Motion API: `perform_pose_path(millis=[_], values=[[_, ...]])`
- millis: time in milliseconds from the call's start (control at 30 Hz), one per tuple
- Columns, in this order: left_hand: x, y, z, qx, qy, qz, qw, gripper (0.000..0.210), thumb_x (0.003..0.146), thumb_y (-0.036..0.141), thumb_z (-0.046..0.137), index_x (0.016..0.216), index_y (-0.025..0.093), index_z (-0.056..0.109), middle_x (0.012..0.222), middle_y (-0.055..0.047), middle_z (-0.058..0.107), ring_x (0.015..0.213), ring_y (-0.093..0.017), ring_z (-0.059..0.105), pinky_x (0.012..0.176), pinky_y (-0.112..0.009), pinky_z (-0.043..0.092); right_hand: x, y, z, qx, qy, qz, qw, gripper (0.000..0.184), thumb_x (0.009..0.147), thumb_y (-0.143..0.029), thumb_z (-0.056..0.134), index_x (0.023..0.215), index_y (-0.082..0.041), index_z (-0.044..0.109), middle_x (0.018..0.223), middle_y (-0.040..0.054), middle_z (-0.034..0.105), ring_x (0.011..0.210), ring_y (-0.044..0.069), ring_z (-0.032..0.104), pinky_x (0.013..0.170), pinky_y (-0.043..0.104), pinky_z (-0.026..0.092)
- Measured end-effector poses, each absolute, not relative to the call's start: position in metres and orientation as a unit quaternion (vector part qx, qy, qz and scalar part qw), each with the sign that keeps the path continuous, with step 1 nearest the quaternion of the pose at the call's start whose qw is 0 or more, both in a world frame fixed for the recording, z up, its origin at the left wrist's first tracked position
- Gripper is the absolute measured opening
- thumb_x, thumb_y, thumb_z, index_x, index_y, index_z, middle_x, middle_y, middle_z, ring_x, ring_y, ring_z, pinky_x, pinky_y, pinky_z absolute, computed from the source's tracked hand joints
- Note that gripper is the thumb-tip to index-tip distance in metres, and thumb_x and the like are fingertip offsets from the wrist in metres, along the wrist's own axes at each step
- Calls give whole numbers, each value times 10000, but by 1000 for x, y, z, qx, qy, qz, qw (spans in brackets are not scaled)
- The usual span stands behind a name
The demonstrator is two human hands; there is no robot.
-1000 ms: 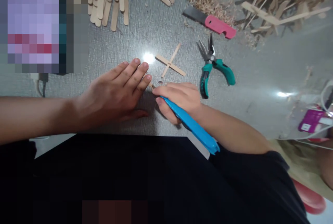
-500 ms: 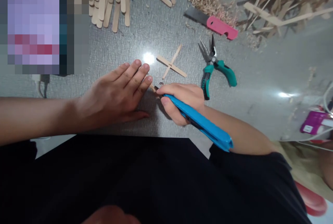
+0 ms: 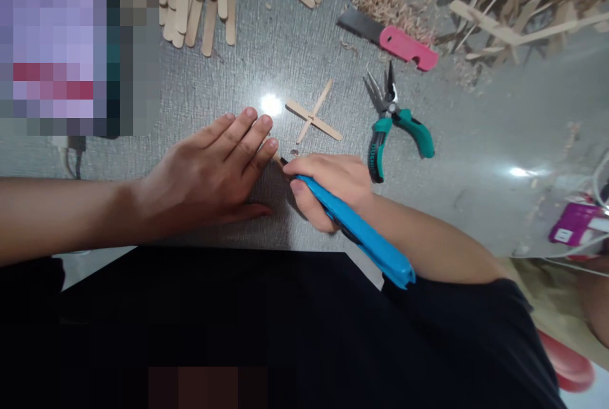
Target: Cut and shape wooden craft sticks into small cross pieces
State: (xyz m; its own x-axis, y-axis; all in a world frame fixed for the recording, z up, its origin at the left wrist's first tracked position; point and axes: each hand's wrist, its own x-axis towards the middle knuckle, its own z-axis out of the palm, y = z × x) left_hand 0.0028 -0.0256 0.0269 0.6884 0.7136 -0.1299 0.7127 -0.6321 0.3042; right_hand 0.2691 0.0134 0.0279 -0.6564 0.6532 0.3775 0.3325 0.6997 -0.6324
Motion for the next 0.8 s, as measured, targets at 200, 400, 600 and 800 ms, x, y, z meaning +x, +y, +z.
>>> perform_pose_path(millis=[200, 400, 600, 800], values=[[2, -27, 30, 913, 383, -4, 137, 871, 1186, 551, 577, 1805, -42, 423, 1907, -342, 353, 1809, -535, 338, 1472, -659, 381, 262, 15, 31, -262, -890, 230, 295, 175, 1044, -217, 687, 1193, -281, 754, 915, 19, 871, 697, 206, 831, 643, 322, 712], [2, -26, 29, 906, 391, 4, 160, 873, 1163, 569, 615, 1819, 20, 443, 1910, -306, 377, 1808, -538, 335, 1465, -675, 394, 259, 14, 32, -287, -873, 263, 294, 191, 1060, -173, 694, 1211, -272, 757, 977, 2, 872, 753, 169, 836, 704, 286, 706], [2, -28, 26, 910, 394, 17, 132, 867, 1191, 544, 589, 1808, -43, 423, 1901, -339, 362, 1803, -531, 349, 1481, -648, 382, 259, 14, 19, -266, -874, 253, 318, 228, 1088, -192, 644, 1247, -329, 734, 914, -27, 847, 695, 198, 807, 649, 331, 669], [3, -29, 28, 915, 392, -8, 89, 1004, 1158, 690, 607, 1769, -92, 456, 1868, -381, 385, 1785, -523, 398, 1474, -620, 409, 276, 9, 23, -293, -871, 245, 310, 174, 1080, -312, 653, 1228, -294, 743, 934, 14, 873, 746, 219, 850, 721, 353, 719]])
